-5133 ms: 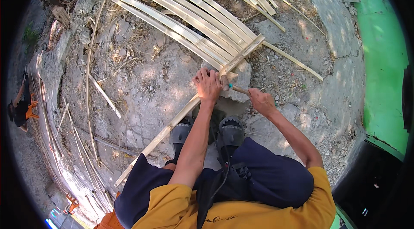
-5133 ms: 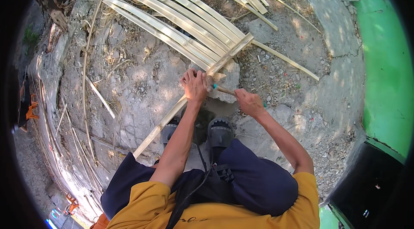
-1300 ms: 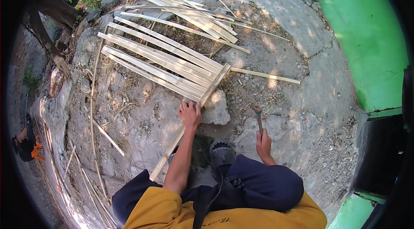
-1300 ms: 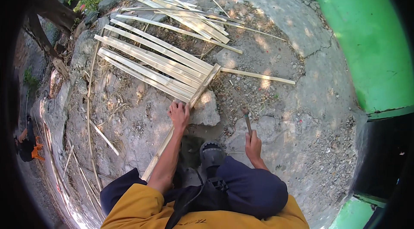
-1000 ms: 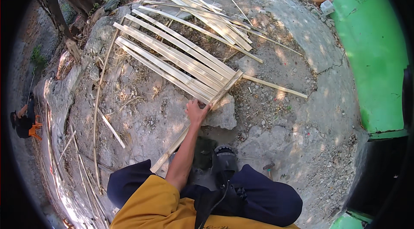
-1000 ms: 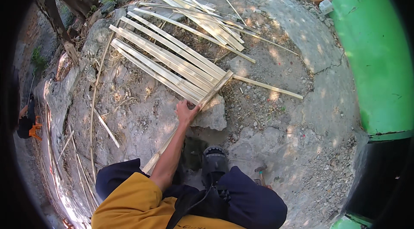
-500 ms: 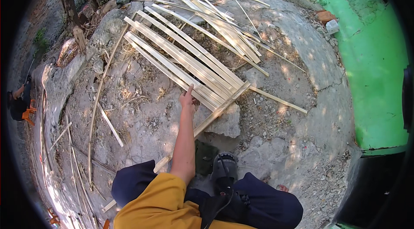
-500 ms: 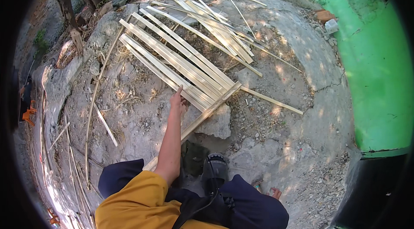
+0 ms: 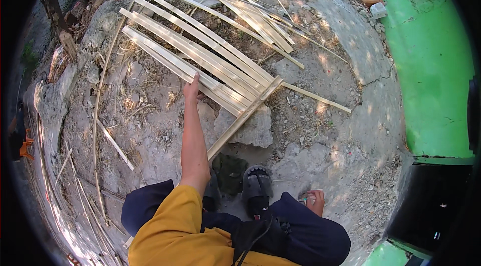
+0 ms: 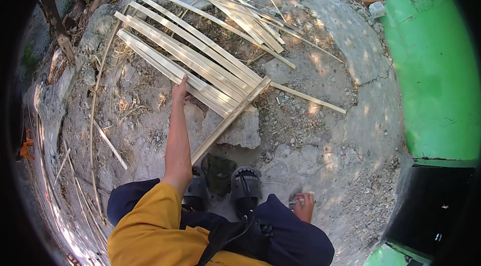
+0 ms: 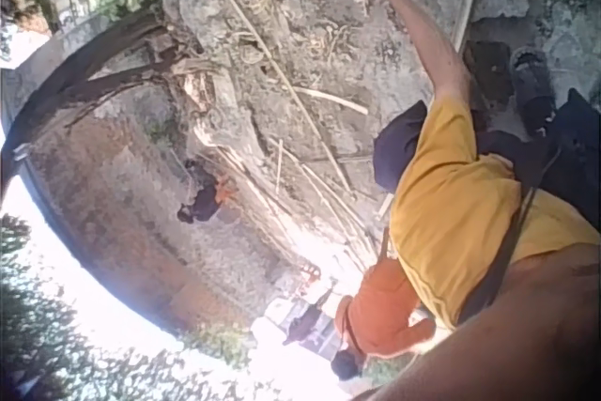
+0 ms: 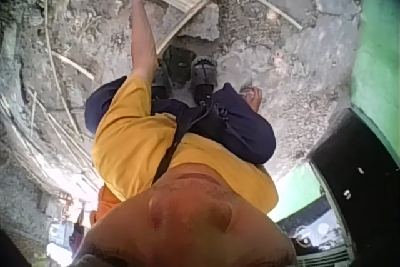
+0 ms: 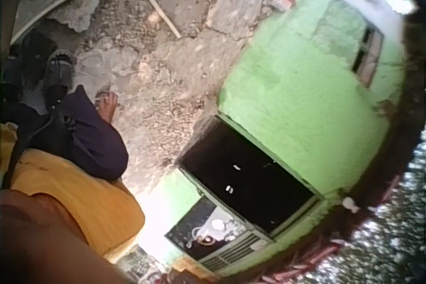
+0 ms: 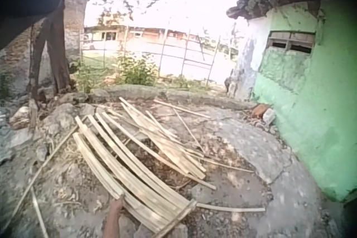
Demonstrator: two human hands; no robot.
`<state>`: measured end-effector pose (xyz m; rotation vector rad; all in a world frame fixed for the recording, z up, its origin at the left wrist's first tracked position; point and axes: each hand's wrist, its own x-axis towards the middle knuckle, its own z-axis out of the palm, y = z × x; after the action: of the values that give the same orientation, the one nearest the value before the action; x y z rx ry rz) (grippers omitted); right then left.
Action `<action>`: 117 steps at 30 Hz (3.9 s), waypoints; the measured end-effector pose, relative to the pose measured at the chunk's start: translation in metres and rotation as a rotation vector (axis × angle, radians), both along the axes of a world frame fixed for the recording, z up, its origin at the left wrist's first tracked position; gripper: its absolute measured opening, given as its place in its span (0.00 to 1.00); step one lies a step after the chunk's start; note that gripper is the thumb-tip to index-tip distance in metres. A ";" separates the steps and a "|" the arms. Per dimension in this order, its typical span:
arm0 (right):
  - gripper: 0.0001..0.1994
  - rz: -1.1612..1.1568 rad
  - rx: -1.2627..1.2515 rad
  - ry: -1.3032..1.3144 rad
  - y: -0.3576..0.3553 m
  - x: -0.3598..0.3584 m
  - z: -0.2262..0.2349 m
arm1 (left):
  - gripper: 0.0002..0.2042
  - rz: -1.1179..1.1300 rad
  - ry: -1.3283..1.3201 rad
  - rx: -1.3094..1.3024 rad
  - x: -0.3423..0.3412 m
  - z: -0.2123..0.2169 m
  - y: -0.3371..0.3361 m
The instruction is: The person assembles a bamboo mat by hand and using a hammer. The person aligns bamboo strips together, inserts a cross-piece, and hammers small nails to secure the strips into a mat structure.
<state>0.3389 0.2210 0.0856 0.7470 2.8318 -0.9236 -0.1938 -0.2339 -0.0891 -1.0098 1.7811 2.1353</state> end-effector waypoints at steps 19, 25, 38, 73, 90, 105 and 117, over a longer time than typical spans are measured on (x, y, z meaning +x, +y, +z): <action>0.30 0.343 -0.058 -0.038 -0.153 -0.696 -0.089 | 0.23 0.219 0.185 0.528 0.001 0.017 0.030; 0.31 0.295 -0.424 -0.023 -0.205 -0.670 -0.128 | 0.26 0.222 0.242 0.455 0.024 0.016 0.017; 0.27 0.247 -0.530 0.203 -0.192 -0.631 -0.022 | 0.28 0.202 0.559 0.331 0.043 0.121 0.042; 0.32 0.095 -1.029 0.183 0.044 -0.436 0.069 | 0.42 -0.700 1.262 0.017 0.185 0.278 0.189; 0.35 -0.299 -1.431 0.758 0.016 -0.088 0.115 | 0.41 -1.233 1.395 -0.312 0.275 0.208 0.303; 0.26 -0.760 -1.330 0.349 0.069 -0.089 -0.093 | 0.31 -1.479 1.367 -0.727 0.260 0.121 0.254; 0.24 -0.392 -1.395 -0.129 0.040 -0.160 -0.161 | 0.33 -1.552 1.241 -1.114 0.202 0.105 0.190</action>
<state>0.1787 0.2611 -0.0754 0.9651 1.2736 -2.2698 0.0086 -0.0440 0.0163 1.6711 2.5366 0.4489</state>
